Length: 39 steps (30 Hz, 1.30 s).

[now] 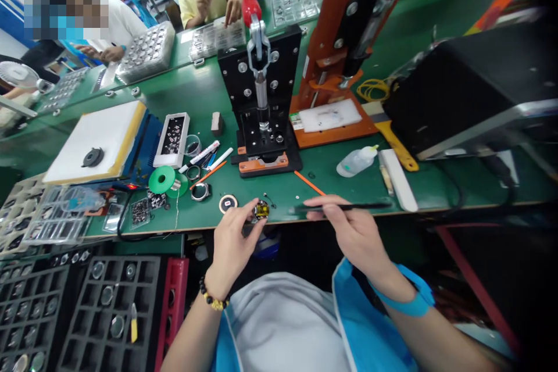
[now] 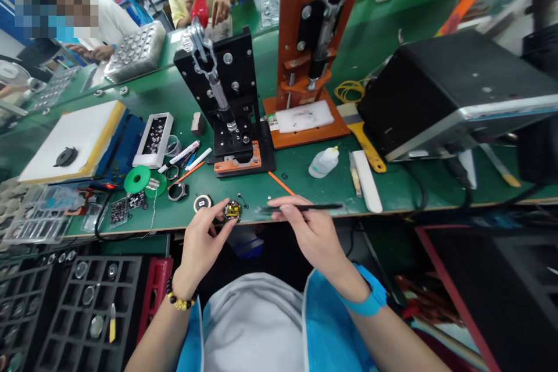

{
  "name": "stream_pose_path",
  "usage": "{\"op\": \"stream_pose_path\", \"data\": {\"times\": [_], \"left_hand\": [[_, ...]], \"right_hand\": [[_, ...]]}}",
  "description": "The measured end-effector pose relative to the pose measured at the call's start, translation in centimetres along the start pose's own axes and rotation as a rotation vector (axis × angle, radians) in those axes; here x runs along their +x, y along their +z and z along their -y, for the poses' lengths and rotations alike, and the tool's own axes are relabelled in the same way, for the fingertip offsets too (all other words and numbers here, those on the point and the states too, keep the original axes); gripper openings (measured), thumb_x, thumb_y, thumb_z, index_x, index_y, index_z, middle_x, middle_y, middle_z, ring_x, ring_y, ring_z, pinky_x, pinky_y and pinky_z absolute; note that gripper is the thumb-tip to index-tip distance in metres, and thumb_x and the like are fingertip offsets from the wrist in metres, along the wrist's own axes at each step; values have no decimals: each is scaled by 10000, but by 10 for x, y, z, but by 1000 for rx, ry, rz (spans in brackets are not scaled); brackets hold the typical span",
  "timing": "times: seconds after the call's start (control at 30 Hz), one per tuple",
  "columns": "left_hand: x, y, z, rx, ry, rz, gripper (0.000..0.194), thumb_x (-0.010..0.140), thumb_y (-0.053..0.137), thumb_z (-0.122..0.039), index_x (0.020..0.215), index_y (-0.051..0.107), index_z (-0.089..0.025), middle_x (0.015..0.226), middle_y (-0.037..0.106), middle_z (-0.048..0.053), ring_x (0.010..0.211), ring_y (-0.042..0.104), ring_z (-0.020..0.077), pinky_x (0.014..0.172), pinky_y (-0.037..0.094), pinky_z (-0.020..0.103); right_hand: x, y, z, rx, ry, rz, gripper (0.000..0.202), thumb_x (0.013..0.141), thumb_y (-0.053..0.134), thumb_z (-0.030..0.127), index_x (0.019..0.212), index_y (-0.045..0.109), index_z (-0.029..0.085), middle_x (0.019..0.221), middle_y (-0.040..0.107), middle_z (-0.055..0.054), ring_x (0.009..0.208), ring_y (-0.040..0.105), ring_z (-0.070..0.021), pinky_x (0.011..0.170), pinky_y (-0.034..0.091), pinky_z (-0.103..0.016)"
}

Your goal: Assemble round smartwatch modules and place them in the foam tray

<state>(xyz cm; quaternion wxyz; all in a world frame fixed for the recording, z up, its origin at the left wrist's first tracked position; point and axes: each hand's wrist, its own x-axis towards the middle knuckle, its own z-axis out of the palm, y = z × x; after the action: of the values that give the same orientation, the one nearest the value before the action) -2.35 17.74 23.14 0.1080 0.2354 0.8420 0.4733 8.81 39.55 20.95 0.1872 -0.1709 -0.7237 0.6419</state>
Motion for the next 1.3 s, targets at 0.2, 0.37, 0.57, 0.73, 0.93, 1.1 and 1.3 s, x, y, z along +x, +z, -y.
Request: {"op": "stream_pose_path", "data": {"times": [0.2,0.37,0.57,0.73,0.93,1.1,1.3], "left_hand": [[12,-1,-9,300,55,107,425,978,659,-381,1391,663,-282,1034,667,55,887,610,209,799,486,303],[12,5,-17,433,29,104,499,972,663,-460,1437,613,-284,1214,656,74,970,642,227,855,499,332],[11,18,-17,359,31,-31,426,927,738,-437,1323,675,-291,1230,697,74,949,637,237,906,484,354],[12,17,-12,313,67,-39,390,920,758,-365,1290,672,-278,1227,716,57,883,617,197,857,494,319],[12,16,-4,343,196,-45,329,937,741,-275,1255,661,-257,1208,721,45,931,647,172,835,543,295],[13,18,0,300,249,-50,269,945,737,-265,1207,681,-255,1222,732,52,1045,681,188,833,580,299],[12,18,2,268,255,-53,232,945,741,-265,1172,698,-252,1236,732,52,1078,684,189,848,588,304]], "right_hand": [[3,4,3,-146,-151,38,151,1003,695,350,1110,773,277,1145,745,-37,1079,693,-197,975,549,-326],[7,2,2,-186,-265,47,201,1010,688,286,1189,779,290,1187,719,-50,1116,667,-198,997,537,-341],[11,1,0,-207,-182,54,165,1000,699,339,1109,807,277,1138,784,-29,1104,718,-214,1038,561,-362],[13,8,1,-205,-94,79,166,985,707,369,1072,819,282,1122,793,-24,1075,744,-232,981,603,-362],[20,17,2,-184,-97,94,137,996,690,325,1079,797,301,1108,789,35,1038,743,-174,979,587,-291],[23,22,4,-174,-95,108,128,1012,673,306,1069,788,305,1113,785,63,1053,729,-145,983,562,-248],[25,26,3,-178,-113,100,126,1014,673,273,1058,787,303,1096,786,77,1034,729,-126,971,550,-226]]}}
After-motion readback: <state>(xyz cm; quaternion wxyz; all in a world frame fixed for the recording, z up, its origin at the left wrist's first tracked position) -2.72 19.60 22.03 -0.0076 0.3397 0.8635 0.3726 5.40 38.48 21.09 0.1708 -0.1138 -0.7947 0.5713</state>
